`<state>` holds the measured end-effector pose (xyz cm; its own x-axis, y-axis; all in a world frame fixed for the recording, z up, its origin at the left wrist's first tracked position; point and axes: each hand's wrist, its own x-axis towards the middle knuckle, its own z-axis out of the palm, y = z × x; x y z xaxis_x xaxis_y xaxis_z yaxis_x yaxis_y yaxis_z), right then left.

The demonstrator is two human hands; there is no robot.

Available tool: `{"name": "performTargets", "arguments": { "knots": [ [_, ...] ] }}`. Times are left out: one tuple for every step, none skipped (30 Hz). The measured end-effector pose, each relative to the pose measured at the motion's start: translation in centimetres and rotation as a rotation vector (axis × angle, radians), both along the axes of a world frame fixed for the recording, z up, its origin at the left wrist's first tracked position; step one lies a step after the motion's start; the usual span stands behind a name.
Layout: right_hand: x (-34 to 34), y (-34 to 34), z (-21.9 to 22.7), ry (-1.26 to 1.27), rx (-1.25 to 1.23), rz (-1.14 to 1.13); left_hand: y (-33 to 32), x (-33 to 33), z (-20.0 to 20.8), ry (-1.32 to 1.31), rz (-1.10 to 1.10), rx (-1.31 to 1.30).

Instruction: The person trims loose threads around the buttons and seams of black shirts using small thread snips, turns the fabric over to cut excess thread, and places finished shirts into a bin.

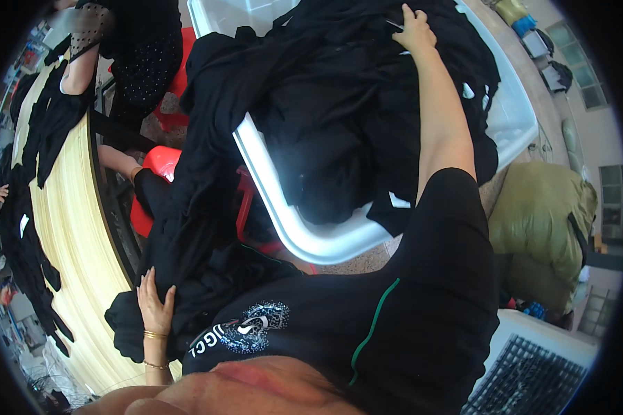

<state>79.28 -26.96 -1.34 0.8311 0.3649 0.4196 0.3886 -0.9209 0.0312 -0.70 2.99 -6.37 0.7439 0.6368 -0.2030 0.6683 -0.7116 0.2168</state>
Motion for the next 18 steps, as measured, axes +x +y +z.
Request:
{"name": "performTargets", "arguments": {
  "knots": [
    [0.9,0.2,-0.4,0.022,-0.006,0.016,-0.8,0.1,-0.3,0.026,-0.021,0.062],
    [2.0,0.0,-0.6,0.044,-0.012,0.027,-1.4,0.3,-0.4,0.053,-0.048,0.123],
    [3.3,0.0,-0.8,0.087,-0.03,0.042,-1.7,0.4,-0.5,0.063,-0.038,0.116],
    [4.2,0.2,-1.1,0.118,-0.058,0.05,-1.9,0.5,-0.6,0.046,-0.039,0.131],
    [5.1,0.3,-1.5,0.129,-0.084,0.059,-2.1,0.6,-0.6,0.029,-0.039,0.146],
    [5.9,0.4,-1.8,0.139,-0.11,0.068,-2.2,0.7,-0.6,0.039,-0.03,0.142],
    [7.0,0.0,-2.4,0.128,-0.118,0.085,-2.1,0.6,-0.6,0.034,-0.025,0.136],
    [8.0,0.1,-2.5,0.134,-0.128,0.072,-2.1,0.7,-0.7,0.028,-0.019,0.13],
    [8.7,0.1,-2.9,0.12,-0.131,0.044,-2.1,0.8,-0.7,0.033,-0.01,0.124],
    [8.9,0.4,-3.5,0.111,-0.135,0.018,-2.2,0.8,-0.6,0.033,-0.002,0.127],
    [8.4,1.2,-3.8,0.122,-0.141,0.031,-2.3,0.8,-0.4,0.035,0.006,0.133],
    [8.0,1.9,-3.9,0.168,-0.122,-0.026,-2.5,0.7,-0.2,0.048,0.016,0.127],
    [7.8,2.3,-3.6,0.206,-0.101,-0.091,-2.5,0.8,-0.1,0.052,0.017,0.123],
    [8.3,2.4,-3.3,0.21,-0.106,-0.088,-2.4,0.9,-0.1,0.056,0.018,0.118],
    [8.7,2.3,-2.8,0.285,-0.132,-0.072,-2.4,1.1,0.0,0.055,0.02,0.118],
    [9.2,1.9,-2.5,0.358,-0.159,-0.058,-2.3,1.2,0.0,0.057,0.021,0.113],
    [9.5,1.8,-2.8,0.253,-0.22,0.003,-2.3,1.2,-0.1,0.057,0.02,0.116],
    [9.8,1.6,-2.9,0.252,-0.224,0.003,-2.2,1.1,-0.2,0.055,0.019,0.118]
  ]
}}
